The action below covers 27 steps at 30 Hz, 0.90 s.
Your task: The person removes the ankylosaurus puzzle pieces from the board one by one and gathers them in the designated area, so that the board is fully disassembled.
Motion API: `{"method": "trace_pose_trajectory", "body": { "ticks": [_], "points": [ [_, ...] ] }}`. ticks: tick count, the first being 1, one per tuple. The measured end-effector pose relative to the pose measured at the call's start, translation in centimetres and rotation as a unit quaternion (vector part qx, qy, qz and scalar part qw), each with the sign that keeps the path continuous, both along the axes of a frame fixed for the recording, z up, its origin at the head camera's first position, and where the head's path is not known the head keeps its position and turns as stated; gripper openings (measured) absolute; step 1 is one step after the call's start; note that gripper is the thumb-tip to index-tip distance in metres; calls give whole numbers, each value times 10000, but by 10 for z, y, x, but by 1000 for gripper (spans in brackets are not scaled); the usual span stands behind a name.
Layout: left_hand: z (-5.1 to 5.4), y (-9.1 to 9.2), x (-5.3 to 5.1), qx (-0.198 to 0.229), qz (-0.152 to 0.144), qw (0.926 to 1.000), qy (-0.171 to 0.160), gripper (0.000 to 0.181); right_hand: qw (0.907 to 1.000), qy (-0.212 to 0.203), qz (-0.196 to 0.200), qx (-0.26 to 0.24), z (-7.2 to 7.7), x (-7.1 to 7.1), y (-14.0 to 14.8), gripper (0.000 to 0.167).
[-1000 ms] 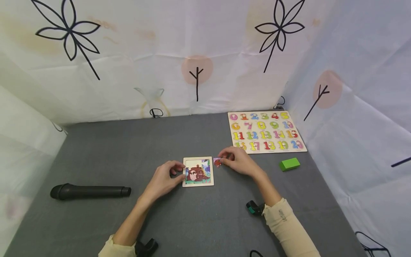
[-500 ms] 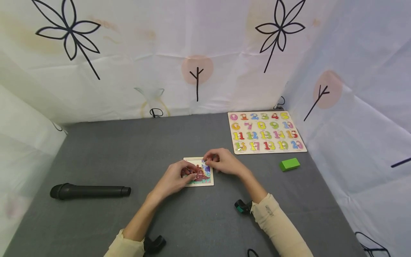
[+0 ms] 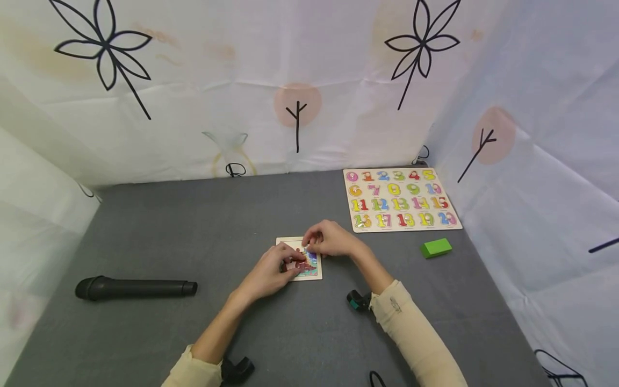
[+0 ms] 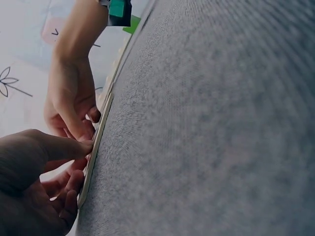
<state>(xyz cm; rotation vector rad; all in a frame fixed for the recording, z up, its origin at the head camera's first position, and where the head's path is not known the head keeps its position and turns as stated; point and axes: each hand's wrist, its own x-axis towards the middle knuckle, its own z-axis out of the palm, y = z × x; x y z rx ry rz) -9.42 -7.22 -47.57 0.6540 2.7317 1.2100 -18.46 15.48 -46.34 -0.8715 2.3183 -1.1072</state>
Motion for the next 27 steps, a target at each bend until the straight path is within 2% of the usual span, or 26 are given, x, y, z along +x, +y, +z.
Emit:
{"method": "trace_pose_trajectory", "body": {
  "ticks": [14,21,27],
  "points": [
    [1,1,1,-18,65,9998,-200,15,9998,-127,133,108,5,1,1,9],
    [0,1,2,-27,89,9997,-242,15,9989,419,57,193,3,4,2,6],
    [1,1,2,-1,108,9996,-275,15,9980,621,81,-115,1,7,4,5]
  ]
}}
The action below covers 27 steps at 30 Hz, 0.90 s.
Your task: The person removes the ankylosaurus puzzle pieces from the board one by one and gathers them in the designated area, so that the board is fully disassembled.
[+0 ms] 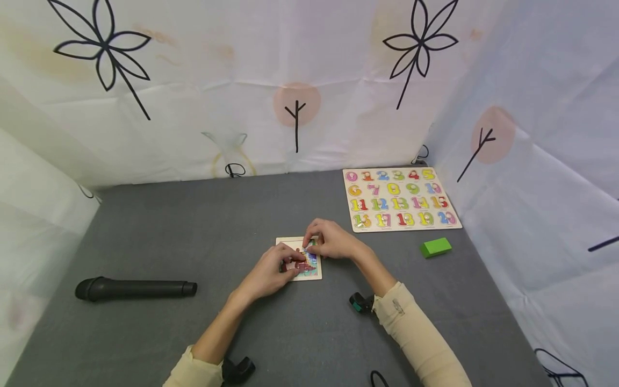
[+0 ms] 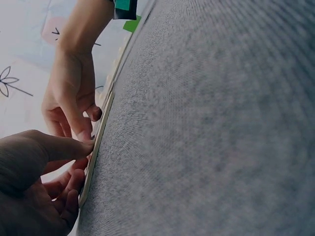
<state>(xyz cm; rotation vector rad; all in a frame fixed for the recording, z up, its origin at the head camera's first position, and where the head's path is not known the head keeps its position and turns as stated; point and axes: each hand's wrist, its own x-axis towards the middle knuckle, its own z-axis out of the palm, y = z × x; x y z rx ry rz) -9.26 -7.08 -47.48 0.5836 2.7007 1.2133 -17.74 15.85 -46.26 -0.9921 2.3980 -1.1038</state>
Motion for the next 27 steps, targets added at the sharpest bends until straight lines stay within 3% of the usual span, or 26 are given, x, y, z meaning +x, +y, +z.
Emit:
{"method": "trace_pose_trajectory", "body": {
  "ticks": [4,16,27],
  "points": [
    [0,0,0,-2,4,10000,-29,16,9999,110,-40,-19,1,2,2,7],
    [-1,-1,-1,-20,48,9999,95,19,9974,-397,-499,-332,6,10,7,12],
    [-1,-1,1,62,81,9999,76,19,9905,-679,-1085,-496,12,19,42,14]
  ]
}}
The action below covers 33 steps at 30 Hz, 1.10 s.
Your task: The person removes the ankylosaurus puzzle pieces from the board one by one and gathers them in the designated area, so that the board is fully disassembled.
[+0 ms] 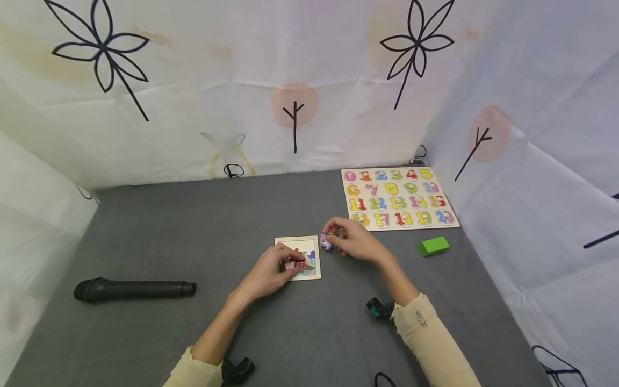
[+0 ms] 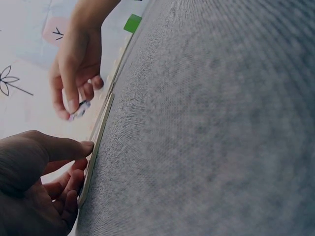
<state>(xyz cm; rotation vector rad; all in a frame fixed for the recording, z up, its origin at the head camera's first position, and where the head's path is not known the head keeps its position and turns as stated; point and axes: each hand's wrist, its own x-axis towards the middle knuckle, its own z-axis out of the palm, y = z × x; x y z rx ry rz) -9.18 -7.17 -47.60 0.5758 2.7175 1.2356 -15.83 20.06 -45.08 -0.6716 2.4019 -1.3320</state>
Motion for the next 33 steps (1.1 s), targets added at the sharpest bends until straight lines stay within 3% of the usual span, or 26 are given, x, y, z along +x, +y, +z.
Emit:
{"method": "trace_pose_trajectory", "body": {
  "ticks": [16,33],
  "points": [
    [-2,0,1,12,4,10000,28,20,9981,-21,-599,107,-5,11,46,17],
    [-1,0,2,70,-83,9999,113,18,9954,21,-758,578,-10,13,69,16]
  ]
}}
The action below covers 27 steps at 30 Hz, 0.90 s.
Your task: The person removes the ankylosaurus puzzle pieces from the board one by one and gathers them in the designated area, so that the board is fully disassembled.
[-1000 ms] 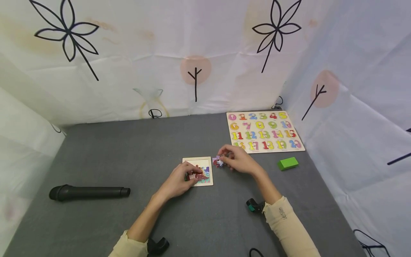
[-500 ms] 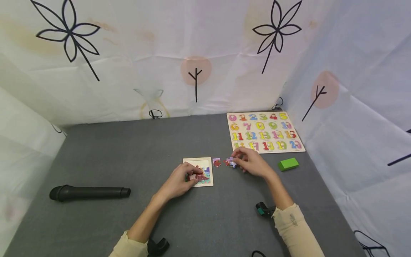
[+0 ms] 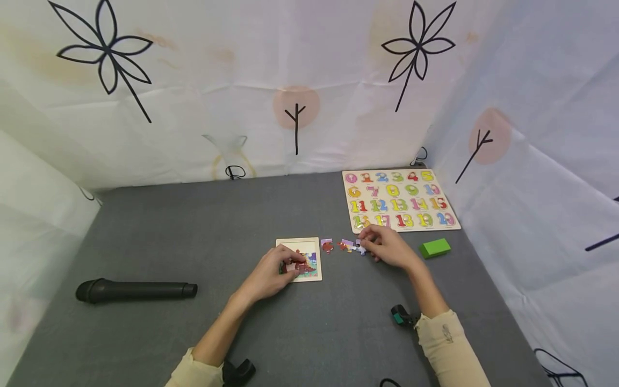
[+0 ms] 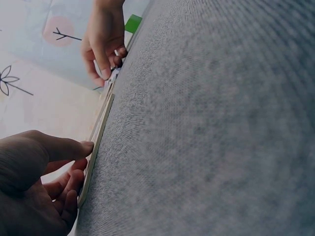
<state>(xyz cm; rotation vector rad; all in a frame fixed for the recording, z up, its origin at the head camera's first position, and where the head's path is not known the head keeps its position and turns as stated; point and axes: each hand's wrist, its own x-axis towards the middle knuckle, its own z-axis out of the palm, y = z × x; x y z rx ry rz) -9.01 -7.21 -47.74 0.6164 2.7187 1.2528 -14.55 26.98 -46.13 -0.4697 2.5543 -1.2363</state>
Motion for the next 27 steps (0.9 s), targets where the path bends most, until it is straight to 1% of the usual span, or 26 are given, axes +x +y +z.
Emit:
{"method": "trace_pose_trajectory", "body": {
  "ticks": [7,12,16,22,27],
  "points": [
    [0,-1,1,-1,1,10000,-3,18,9998,118,-17,174,1,2,0,16],
    [0,-1,1,-35,10,10000,4,18,9989,350,-37,318,0,3,-1,13],
    [0,-1,1,-67,16,10000,24,19,9979,565,-91,317,-1,4,-4,12],
    [0,-1,1,-73,13,10000,26,19,9942,989,-272,325,-5,5,-11,19],
    [0,-1,0,-69,-58,10000,14,19,9938,1067,-148,287,-8,5,-18,27]
  ]
}}
